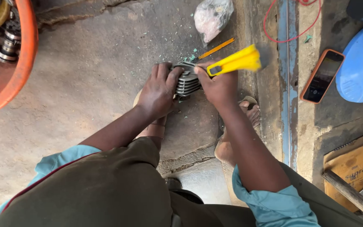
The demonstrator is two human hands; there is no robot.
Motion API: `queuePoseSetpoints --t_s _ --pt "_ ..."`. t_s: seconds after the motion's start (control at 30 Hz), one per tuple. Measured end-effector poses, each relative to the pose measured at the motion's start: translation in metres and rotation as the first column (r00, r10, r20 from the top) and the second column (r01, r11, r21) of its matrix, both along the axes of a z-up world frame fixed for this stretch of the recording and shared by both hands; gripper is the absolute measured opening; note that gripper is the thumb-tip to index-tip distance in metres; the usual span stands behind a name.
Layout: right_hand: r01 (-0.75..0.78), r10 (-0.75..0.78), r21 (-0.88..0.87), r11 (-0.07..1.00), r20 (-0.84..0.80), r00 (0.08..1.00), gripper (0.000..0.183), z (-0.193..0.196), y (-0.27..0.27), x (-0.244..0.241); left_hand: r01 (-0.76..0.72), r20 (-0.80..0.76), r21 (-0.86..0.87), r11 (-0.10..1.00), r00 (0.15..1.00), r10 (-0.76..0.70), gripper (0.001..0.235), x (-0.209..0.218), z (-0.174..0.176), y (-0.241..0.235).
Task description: Scraping gasket residue from a motorcycle engine cylinder head using a utility knife.
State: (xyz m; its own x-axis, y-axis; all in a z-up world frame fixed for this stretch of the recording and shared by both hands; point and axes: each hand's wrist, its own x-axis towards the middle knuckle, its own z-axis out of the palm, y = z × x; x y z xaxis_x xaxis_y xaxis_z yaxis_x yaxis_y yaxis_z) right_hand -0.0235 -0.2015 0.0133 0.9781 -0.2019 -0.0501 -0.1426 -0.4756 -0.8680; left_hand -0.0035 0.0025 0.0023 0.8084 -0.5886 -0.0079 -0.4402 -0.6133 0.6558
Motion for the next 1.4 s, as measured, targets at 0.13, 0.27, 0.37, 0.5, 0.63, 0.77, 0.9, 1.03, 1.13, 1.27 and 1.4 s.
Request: queuePoseSetpoints --t_s 0.13,0.27,0.37,0.5,0.63,0.77,0.9,1.03,1.13,1.27,1.4 --pt "0.031 -0.048 -0.193 0.981 -0.084 0.995 0.007 0.004 -0.023 0.005 0.034 -0.023 0.075 0.997 0.999 -0.032 0.087 0.004 -0.004 -0.003" --pt "0.143 -0.148 -0.046 0.989 -0.137 0.979 0.007 0.004 -0.040 -0.010 0.030 0.004 0.064 0.997 1.000 -0.031 0.087 0.000 -0.002 0.000" --pt "0.148 -0.148 -0.010 0.989 -0.140 0.979 0.009 -0.001 -0.046 -0.014 0.029 -0.008 0.065 0.997 1.000 -0.028 0.088 0.000 -0.002 -0.002" --pt "0.180 -0.179 -0.009 0.984 -0.160 0.971 0.010 -0.007 -0.044 -0.015 0.027 -0.007 0.077 0.997 1.000 -0.026 0.088 0.000 -0.003 -0.003" --pt "0.261 -0.255 -0.009 0.965 -0.257 0.932 0.011 -0.007 -0.044 -0.013 0.030 -0.038 0.106 0.994 0.999 -0.026 0.090 0.000 -0.001 -0.004" --pt "0.311 -0.271 0.148 0.939 -0.238 0.933 0.015 -0.012 -0.045 -0.018 0.029 -0.035 0.115 0.993 0.999 -0.025 0.089 0.001 0.000 -0.005" --pt "0.344 -0.285 0.264 0.901 -0.237 0.929 0.015 -0.008 -0.038 -0.022 -0.004 0.038 0.051 0.999 0.999 0.002 0.087 -0.005 -0.008 -0.002" --pt "0.266 -0.237 0.240 0.934 -0.140 0.961 0.012 -0.008 -0.038 -0.021 -0.001 0.003 0.066 0.998 1.000 0.000 0.086 -0.002 -0.003 -0.002" --pt "0.301 -0.268 0.190 0.934 -0.181 0.946 0.011 -0.011 -0.038 -0.020 0.005 -0.024 0.088 0.996 1.000 -0.003 0.087 0.000 -0.002 -0.005" --pt "0.297 -0.276 0.189 0.936 -0.133 0.952 0.009 -0.022 -0.037 -0.021 0.013 -0.060 0.106 0.994 0.998 -0.007 0.091 -0.001 0.000 -0.006" --pt "0.357 -0.334 0.113 0.927 -0.180 0.925 0.010 -0.018 -0.029 -0.015 0.008 -0.045 0.098 0.995 0.999 -0.004 0.090 -0.003 -0.005 -0.006"
